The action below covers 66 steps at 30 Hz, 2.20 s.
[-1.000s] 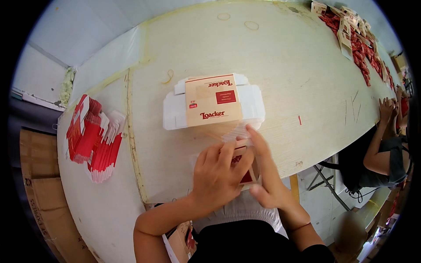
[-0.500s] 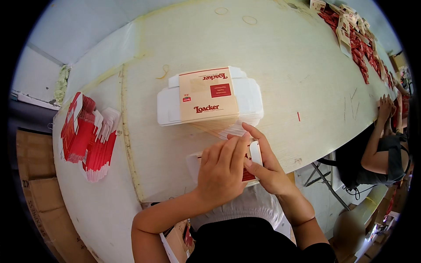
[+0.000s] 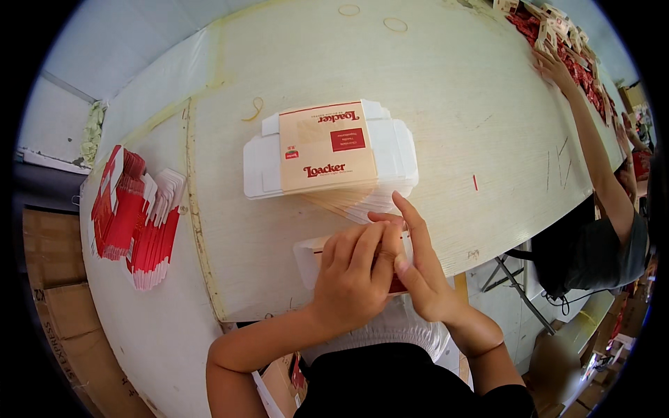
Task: The person assembles cardboard boxes by hand, folding the flaps and interlocking the tabs of individual flat pieces taken from a stack on a table.
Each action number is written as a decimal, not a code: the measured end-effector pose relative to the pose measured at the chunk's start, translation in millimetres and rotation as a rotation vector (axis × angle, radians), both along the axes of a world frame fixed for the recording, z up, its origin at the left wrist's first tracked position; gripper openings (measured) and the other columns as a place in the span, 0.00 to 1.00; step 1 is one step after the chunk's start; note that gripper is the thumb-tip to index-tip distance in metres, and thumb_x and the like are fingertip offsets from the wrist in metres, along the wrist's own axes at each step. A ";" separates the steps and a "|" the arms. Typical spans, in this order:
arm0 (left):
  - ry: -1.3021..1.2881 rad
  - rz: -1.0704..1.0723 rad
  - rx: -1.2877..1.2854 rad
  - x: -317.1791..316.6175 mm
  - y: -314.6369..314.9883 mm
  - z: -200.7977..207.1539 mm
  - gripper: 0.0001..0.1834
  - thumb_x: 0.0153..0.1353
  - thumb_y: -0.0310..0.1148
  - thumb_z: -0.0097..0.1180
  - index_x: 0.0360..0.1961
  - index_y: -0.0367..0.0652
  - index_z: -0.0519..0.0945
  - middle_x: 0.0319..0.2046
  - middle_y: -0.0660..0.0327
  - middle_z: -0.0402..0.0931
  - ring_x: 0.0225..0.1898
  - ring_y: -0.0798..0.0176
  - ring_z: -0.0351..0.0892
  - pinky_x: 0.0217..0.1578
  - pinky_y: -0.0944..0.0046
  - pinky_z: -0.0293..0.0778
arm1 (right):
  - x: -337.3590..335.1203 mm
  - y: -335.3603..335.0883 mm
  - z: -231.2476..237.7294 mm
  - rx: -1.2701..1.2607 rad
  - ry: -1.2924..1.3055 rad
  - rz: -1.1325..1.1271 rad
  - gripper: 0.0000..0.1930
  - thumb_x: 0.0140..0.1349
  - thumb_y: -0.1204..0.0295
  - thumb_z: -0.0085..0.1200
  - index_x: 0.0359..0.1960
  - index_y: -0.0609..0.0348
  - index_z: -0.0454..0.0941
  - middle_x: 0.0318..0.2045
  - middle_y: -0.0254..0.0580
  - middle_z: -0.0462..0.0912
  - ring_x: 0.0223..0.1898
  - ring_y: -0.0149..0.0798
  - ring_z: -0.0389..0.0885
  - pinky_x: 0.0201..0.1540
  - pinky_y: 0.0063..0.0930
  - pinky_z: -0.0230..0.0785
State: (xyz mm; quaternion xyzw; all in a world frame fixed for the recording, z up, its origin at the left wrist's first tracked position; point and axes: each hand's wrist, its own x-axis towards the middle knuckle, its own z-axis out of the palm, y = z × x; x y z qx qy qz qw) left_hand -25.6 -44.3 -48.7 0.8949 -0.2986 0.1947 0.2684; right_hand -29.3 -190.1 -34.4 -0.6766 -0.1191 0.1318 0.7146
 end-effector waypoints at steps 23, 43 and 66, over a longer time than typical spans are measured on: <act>-0.230 -0.026 0.115 4.0 -13.2 4.2 0.22 0.52 0.28 0.54 0.50 0.33 0.77 0.37 0.61 0.74 0.38 0.63 0.70 0.38 0.62 0.66 | 4.9 -27.4 8.1 -0.510 -0.160 0.099 0.41 0.68 0.49 0.33 0.68 0.74 0.39 0.50 0.66 0.74 0.37 0.58 0.79 0.38 0.44 0.73; 0.404 0.009 0.520 136.5 56.3 52.8 0.64 0.32 0.54 0.74 0.68 0.38 0.52 0.63 0.46 0.54 0.65 0.42 0.53 0.66 0.38 0.43 | 63.4 -132.7 23.6 -0.222 0.030 -0.456 0.19 0.65 0.66 0.43 0.55 0.61 0.70 0.41 0.41 0.79 0.30 0.27 0.76 0.30 0.18 0.66; -0.161 0.052 0.252 104.6 29.5 65.6 0.59 0.25 0.48 0.79 0.58 0.36 0.59 0.56 0.52 0.59 0.57 0.46 0.61 0.56 0.48 0.62 | 81.6 -25.2 29.6 -0.526 -0.869 -0.170 0.19 0.43 0.77 0.67 0.34 0.55 0.69 0.60 0.50 0.61 0.66 0.63 0.52 0.61 0.54 0.54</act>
